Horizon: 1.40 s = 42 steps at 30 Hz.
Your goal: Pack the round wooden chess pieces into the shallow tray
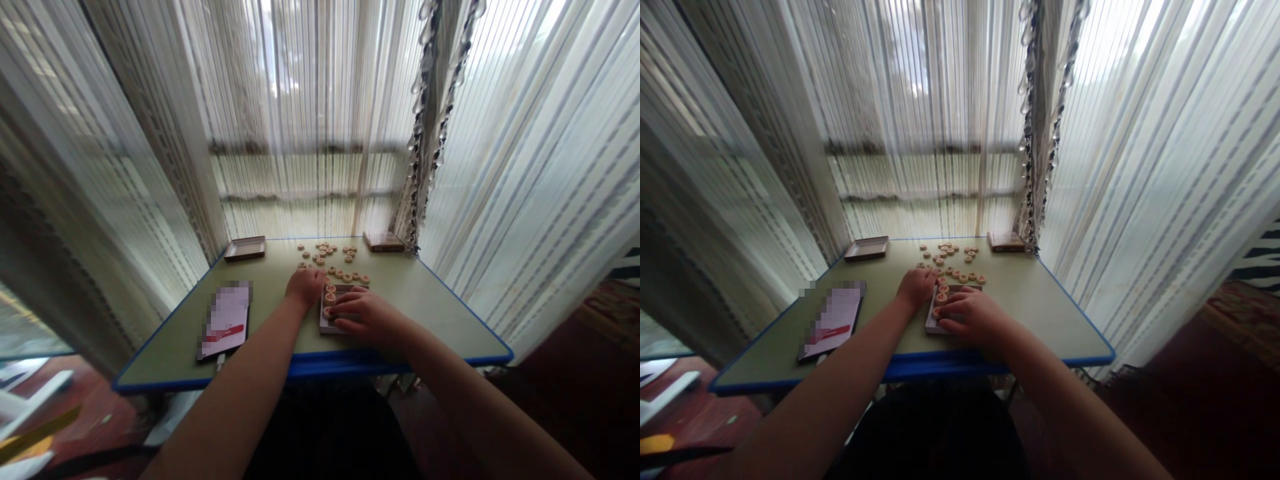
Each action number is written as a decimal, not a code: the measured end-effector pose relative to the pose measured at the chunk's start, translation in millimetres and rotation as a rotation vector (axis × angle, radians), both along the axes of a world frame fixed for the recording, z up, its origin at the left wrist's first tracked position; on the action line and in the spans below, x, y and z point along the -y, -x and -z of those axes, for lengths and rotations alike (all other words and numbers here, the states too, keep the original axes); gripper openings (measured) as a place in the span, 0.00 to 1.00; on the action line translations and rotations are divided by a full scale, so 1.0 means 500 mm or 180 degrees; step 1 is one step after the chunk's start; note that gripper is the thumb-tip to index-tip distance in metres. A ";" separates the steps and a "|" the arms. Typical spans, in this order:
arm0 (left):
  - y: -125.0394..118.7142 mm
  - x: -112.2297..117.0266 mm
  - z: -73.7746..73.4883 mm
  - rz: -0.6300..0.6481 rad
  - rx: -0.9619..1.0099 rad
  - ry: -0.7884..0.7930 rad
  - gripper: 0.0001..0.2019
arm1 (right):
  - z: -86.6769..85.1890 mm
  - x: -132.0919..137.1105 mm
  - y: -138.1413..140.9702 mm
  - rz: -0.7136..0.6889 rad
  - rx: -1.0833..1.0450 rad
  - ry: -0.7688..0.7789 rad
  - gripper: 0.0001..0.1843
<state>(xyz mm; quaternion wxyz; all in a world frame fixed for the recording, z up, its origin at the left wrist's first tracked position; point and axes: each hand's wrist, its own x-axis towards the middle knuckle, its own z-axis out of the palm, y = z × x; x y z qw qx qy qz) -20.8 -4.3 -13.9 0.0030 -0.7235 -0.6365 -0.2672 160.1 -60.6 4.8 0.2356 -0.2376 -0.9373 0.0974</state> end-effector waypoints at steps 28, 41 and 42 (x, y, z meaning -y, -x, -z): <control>0.016 -0.002 -0.004 -0.0431 0.0235 -0.0372 0.24 | 0.010 -0.035 -0.027 0.1729 -0.0743 -0.0986 0.11; 0.018 -0.013 0.002 -0.0319 0.0504 -0.0442 0.24 | 0.052 -0.188 -0.095 0.1799 -0.0453 0.0078 0.12; 0.018 -0.012 0.001 -0.0341 0.0469 -0.0432 0.24 | 0.056 -0.188 -0.097 0.1745 -0.0449 0.0123 0.11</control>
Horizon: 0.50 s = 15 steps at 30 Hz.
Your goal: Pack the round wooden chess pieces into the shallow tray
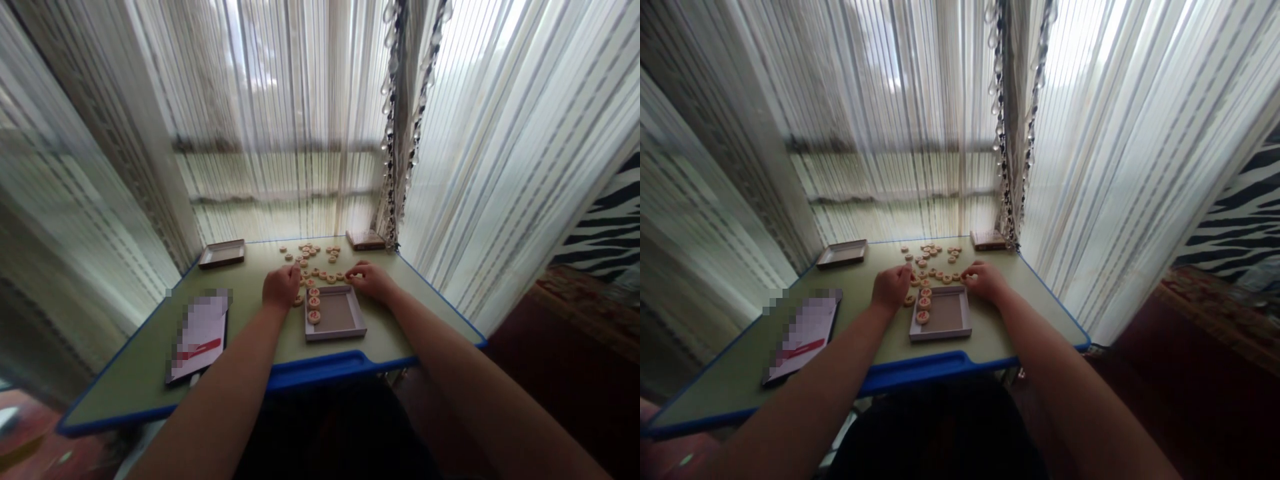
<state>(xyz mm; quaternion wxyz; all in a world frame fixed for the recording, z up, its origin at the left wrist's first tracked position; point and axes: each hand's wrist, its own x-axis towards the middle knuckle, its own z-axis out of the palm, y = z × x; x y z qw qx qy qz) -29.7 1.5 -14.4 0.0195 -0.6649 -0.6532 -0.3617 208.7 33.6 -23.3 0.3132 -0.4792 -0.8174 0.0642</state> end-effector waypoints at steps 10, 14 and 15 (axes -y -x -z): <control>0.009 0.002 0.000 -0.0284 0.0197 -0.0004 0.25 | 0.003 0.021 -0.016 0.0171 0.0058 0.0056 0.12; 0.028 -0.006 0.000 -0.0755 0.0882 0.0296 0.23 | 0.000 0.023 -0.012 0.0336 0.0100 0.0170 0.13; 0.031 -0.009 0.000 -0.0803 0.1012 0.0352 0.22 | 0.000 0.022 -0.011 0.0359 0.0092 0.0174 0.13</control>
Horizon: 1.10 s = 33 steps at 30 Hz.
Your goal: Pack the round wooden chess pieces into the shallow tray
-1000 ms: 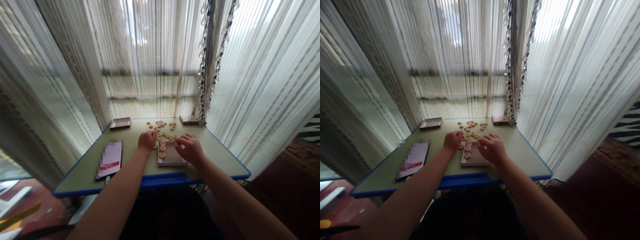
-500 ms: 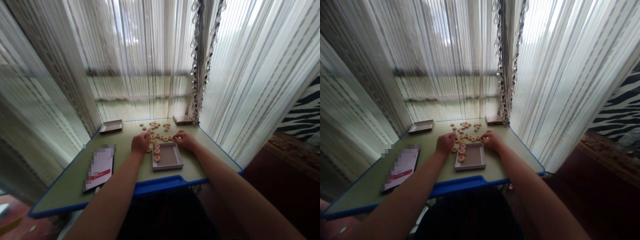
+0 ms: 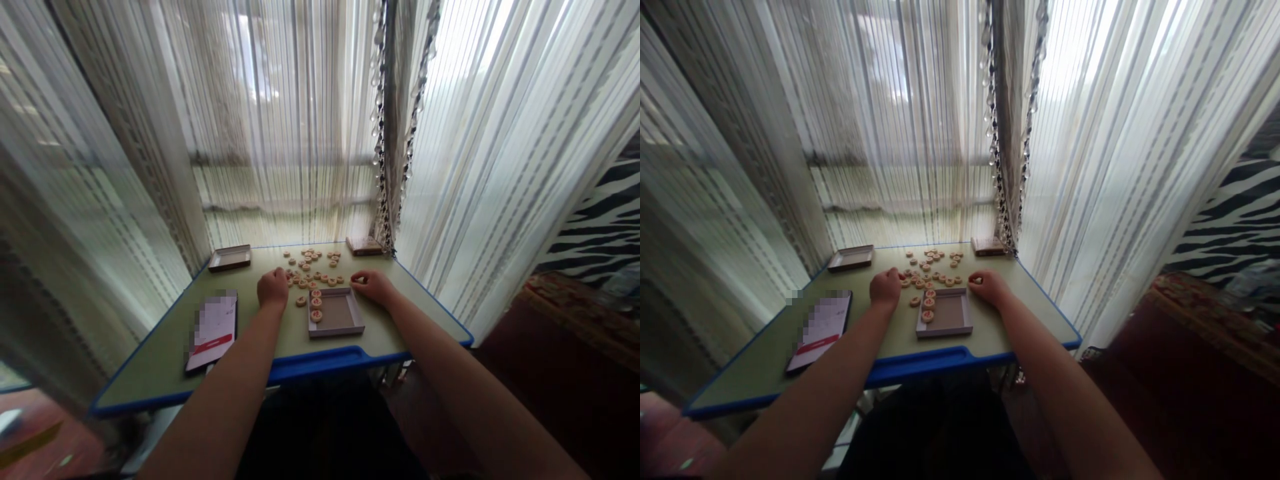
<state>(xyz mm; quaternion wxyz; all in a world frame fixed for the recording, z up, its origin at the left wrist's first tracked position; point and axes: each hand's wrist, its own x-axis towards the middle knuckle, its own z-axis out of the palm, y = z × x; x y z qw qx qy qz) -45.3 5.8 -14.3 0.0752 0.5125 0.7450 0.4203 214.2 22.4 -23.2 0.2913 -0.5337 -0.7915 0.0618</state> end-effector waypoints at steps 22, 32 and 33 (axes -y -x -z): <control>-0.025 -0.033 0.011 0.0607 0.0287 -0.0367 0.24 | 0.001 -0.016 0.016 -0.0422 -0.0103 0.0036 0.13; -0.026 -0.020 0.003 0.0586 0.0181 -0.0495 0.25 | -0.009 -0.009 0.017 -0.0238 -0.0292 0.0111 0.13; -0.026 -0.019 0.002 0.0578 0.0191 -0.0504 0.25 | -0.015 -0.009 0.021 -0.0147 -0.0278 0.0092 0.13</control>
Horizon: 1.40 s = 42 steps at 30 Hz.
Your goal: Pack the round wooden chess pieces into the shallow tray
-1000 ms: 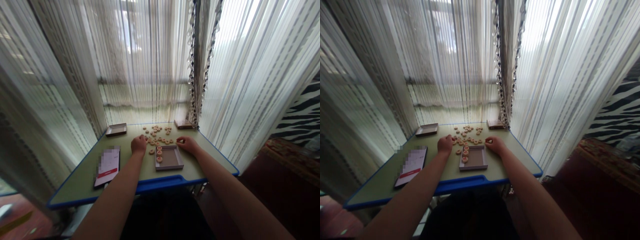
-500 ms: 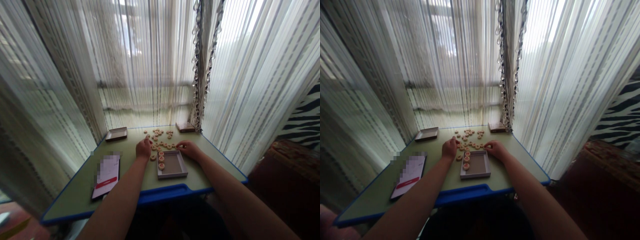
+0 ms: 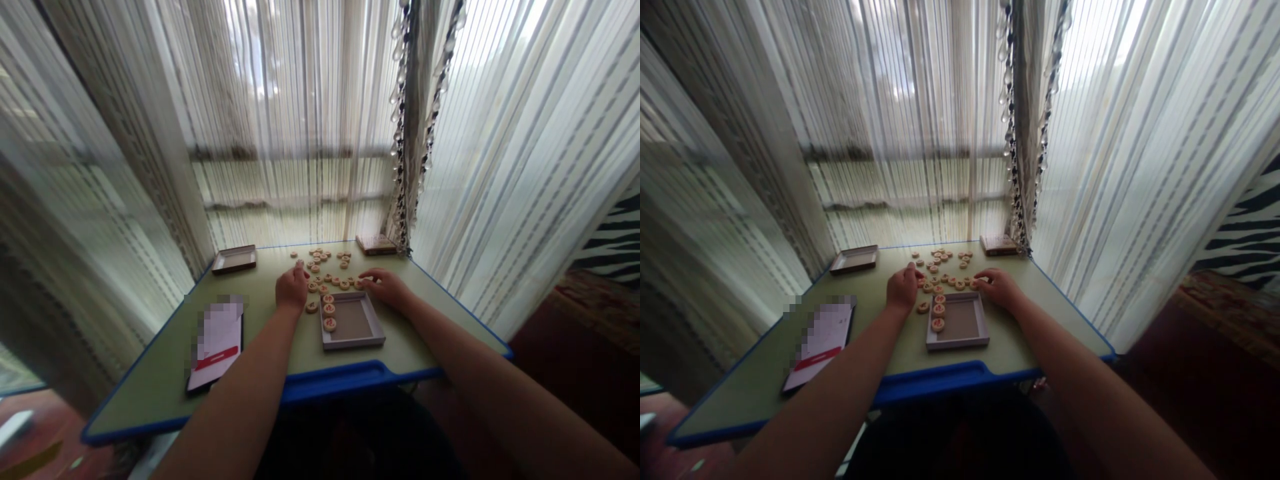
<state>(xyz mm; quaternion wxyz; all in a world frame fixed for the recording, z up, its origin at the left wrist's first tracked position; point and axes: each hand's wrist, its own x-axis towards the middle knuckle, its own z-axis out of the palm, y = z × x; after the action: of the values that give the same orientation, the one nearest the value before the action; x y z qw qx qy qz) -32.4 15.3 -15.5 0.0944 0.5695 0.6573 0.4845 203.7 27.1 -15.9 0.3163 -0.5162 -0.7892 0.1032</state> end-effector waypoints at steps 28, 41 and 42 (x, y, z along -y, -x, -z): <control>-0.007 0.006 0.004 0.0270 -0.0791 -0.0064 0.28 | -0.059 0.205 0.114 -0.0991 -0.0292 -0.0738 0.13; -0.014 0.018 0.003 0.0469 -0.0949 -0.0159 0.27 | -0.012 0.184 0.123 -0.0802 -0.0225 -0.0593 0.08; -0.015 0.014 0.002 0.0463 -0.0944 -0.0170 0.28 | -0.011 0.183 0.123 -0.0830 -0.0197 -0.0628 0.08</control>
<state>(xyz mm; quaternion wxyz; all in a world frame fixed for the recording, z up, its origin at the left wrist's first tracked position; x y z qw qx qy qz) -25.0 8.5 -16.7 0.0161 0.6831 0.6080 0.4044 142.2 -64.3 -10.2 0.3735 -0.3725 -0.8457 0.0813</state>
